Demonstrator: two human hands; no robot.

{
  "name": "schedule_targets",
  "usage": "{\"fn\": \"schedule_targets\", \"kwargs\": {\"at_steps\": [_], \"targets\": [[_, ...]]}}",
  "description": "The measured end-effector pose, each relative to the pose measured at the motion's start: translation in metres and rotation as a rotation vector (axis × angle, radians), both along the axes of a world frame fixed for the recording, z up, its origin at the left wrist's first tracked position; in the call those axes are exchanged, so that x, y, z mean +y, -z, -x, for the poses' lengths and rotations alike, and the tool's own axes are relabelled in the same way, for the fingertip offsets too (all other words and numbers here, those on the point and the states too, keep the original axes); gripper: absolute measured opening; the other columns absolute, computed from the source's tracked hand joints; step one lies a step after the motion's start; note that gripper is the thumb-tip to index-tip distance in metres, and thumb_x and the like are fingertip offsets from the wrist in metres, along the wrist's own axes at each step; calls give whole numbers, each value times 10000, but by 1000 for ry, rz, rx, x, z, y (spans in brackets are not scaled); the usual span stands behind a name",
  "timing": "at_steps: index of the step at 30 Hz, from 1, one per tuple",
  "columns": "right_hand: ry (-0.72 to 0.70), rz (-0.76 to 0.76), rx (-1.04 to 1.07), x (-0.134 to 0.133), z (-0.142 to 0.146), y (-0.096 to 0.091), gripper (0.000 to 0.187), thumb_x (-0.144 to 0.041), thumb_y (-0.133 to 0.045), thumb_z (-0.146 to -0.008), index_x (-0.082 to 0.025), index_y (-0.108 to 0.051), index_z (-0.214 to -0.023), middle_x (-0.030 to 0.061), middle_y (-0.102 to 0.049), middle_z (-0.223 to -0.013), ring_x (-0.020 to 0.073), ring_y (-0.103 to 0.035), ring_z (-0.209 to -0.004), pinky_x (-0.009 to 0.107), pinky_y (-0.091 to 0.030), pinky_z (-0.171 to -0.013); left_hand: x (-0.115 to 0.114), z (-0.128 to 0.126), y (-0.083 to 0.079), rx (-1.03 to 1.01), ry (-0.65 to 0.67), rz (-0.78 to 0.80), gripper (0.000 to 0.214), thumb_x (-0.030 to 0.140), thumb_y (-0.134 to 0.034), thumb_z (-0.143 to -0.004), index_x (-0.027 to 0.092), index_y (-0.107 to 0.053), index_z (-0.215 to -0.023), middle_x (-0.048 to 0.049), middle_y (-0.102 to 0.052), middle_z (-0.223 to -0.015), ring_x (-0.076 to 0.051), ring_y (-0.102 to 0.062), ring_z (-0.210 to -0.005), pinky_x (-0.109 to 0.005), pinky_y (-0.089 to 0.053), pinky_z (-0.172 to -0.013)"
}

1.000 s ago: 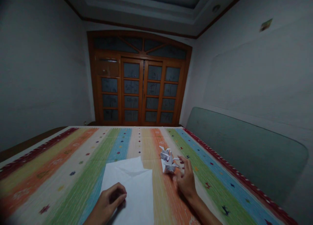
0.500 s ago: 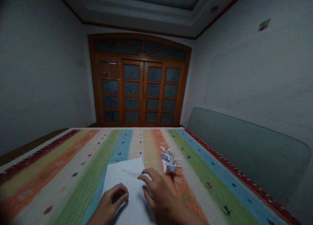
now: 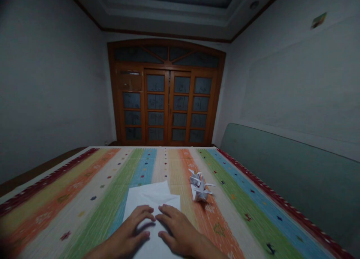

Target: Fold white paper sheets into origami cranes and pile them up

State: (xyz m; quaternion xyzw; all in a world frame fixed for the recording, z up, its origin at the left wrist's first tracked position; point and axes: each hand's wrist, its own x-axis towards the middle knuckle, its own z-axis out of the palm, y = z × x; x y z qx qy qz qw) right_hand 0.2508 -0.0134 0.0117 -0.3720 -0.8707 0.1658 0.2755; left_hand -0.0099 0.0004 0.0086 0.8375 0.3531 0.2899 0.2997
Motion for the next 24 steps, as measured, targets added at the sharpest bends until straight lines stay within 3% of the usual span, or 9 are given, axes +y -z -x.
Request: {"fn": "schedule_targets", "kwargs": {"at_steps": [4, 7, 10, 13, 16, 18, 21, 24], "targets": [[-27, 56, -36, 1, -1, -4, 575, -253, -697, -914, -286, -588, -1477, 114, -530, -1560, 367, -457, -1473, 625, -332, -1217, 2, 14, -5, 336, 62, -98, 571, 493, -663, -986, 355, -518, -1521, -85, -335, -1700, -410, -175, -1580, -657, -192, -1246], [-29, 66, -48, 2, -1, -5, 593, -256, -699, -926, -297, -557, -1501, 105, -524, -1568, 381, -415, -1495, 674, -263, -1227, 2, 16, -8, 434, 81, -126, 623, 567, -553, -1037, 423, -352, -1608, -57, -215, -1736, -429, -119, -1587, -713, -131, -1233], [12, 37, -22, 5, -2, 1, 575, -257, -722, -919, -335, -584, -1471, 85, -541, -1563, 382, -407, -1500, 686, -247, -1227, 2, 17, -7, 441, 73, -152, 631, 571, -538, -1044, 458, -297, -1615, -38, -196, -1738, -440, -124, -1583, -734, -129, -1223], [88, -5, 3, 9, -4, 10, 496, -228, -719, -909, -301, -653, -1396, 115, -560, -1549, 386, -435, -1484, 681, -285, -1214, 3, 16, -4, 438, 28, -171, 644, 549, -586, -1028, 454, -321, -1607, -43, -243, -1727, -447, -171, -1573, -742, -155, -1216], [124, -54, 95, 13, -7, 18, 387, -120, -604, -927, -252, -719, -1272, 141, -622, -1475, 322, -525, -1416, 568, -402, -1190, 3, 16, -4, 475, -56, -177, 617, 530, -595, -1025, 440, -372, -1594, -55, -291, -1714, -445, -215, -1564, -750, -185, -1205], [115, -64, 174, 17, -10, 21, 453, -14, -503, -883, -244, -746, -1190, 136, -670, -1390, 276, -592, -1337, 498, -476, -1139, 4, 16, -3, 491, -100, -167, 590, 518, -591, -1028, 427, -409, -1581, -61, -322, -1703, -439, -241, -1558, -747, -201, -1204], [110, -47, 233, 21, -13, 23, 629, 81, -430, -701, -250, -774, -1110, 118, -699, -1310, 263, -630, -1273, 490, -508, -1099, 7, 21, 4, 426, -139, -156, 523, 483, -588, -1028, 386, -505, -1535, -70, -375, -1681, -426, -274, -1550, -714, -229, -1216], [142, -9, 245, 22, -13, 24, 716, 82, -413, -567, -247, -792, -1077, 113, -701, -1295, 279, -632, -1269, 516, -496, -1110, 13, 33, 12, 258, -202, -149, 402, 296, -497, -1048, 312, -633, -1426, -74, -456, -1637, -376, -304, -1548, -631, -290, -1232]]}}
